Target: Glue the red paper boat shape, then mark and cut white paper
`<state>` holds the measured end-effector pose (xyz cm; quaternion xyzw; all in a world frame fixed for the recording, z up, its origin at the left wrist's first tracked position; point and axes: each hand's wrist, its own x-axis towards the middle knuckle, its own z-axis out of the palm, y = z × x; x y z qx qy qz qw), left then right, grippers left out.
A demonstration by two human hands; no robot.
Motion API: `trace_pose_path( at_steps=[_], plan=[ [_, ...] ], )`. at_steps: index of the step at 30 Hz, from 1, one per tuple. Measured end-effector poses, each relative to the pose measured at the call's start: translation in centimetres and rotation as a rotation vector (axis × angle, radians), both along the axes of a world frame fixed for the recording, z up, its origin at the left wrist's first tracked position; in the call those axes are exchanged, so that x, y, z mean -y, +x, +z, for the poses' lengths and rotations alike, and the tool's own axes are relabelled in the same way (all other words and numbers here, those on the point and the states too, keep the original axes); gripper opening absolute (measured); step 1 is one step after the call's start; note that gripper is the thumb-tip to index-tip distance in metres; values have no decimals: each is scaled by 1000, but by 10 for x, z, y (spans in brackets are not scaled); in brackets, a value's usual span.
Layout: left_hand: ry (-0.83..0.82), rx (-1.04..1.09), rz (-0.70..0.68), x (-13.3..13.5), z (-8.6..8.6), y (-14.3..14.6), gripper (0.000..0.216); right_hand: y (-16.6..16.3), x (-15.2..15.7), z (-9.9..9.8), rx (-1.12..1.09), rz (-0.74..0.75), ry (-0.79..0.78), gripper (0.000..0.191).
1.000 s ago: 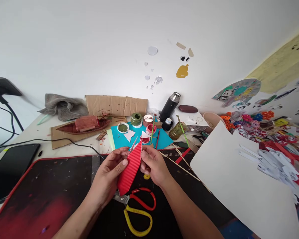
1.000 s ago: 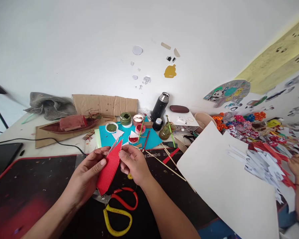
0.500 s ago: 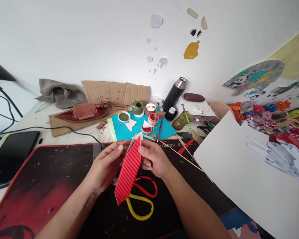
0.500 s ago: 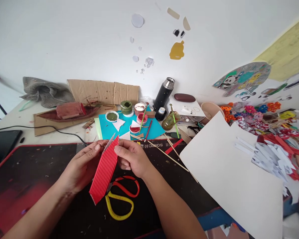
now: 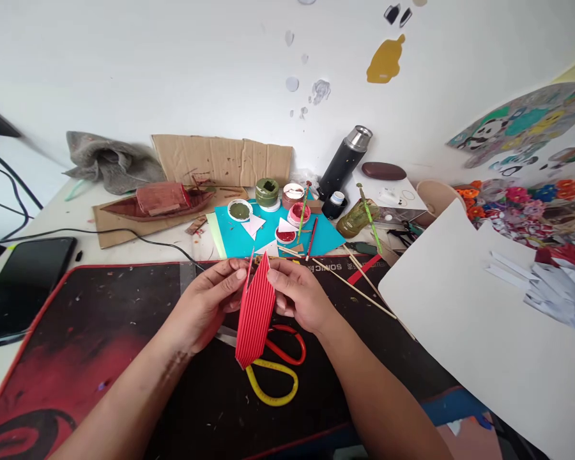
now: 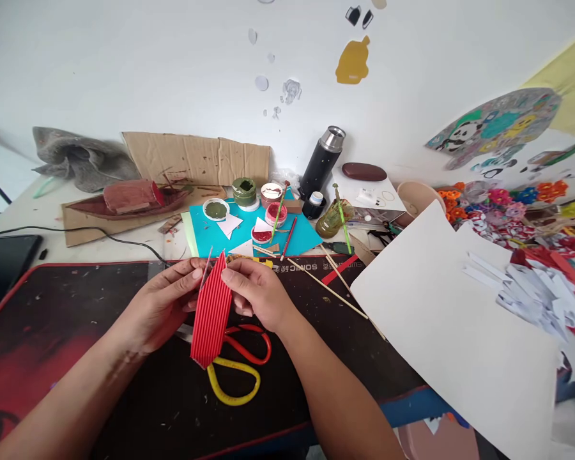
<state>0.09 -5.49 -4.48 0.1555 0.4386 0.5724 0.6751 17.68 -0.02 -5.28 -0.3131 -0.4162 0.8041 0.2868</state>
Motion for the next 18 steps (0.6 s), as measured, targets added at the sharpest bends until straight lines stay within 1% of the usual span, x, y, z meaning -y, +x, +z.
trace_pose_path(
  at_steps=[5,13,18],
  plan=[
    [-12,-38,-5,0,0,-1,47,0,1,3,4,-11,-15,45],
    [-5,-34,-20,-1,0,0,39,-1,3,4,30,13,-24,43],
    [-12,-32,-25,0,2,2,42,-2,4,4,29,16,-23,41]
  ],
)
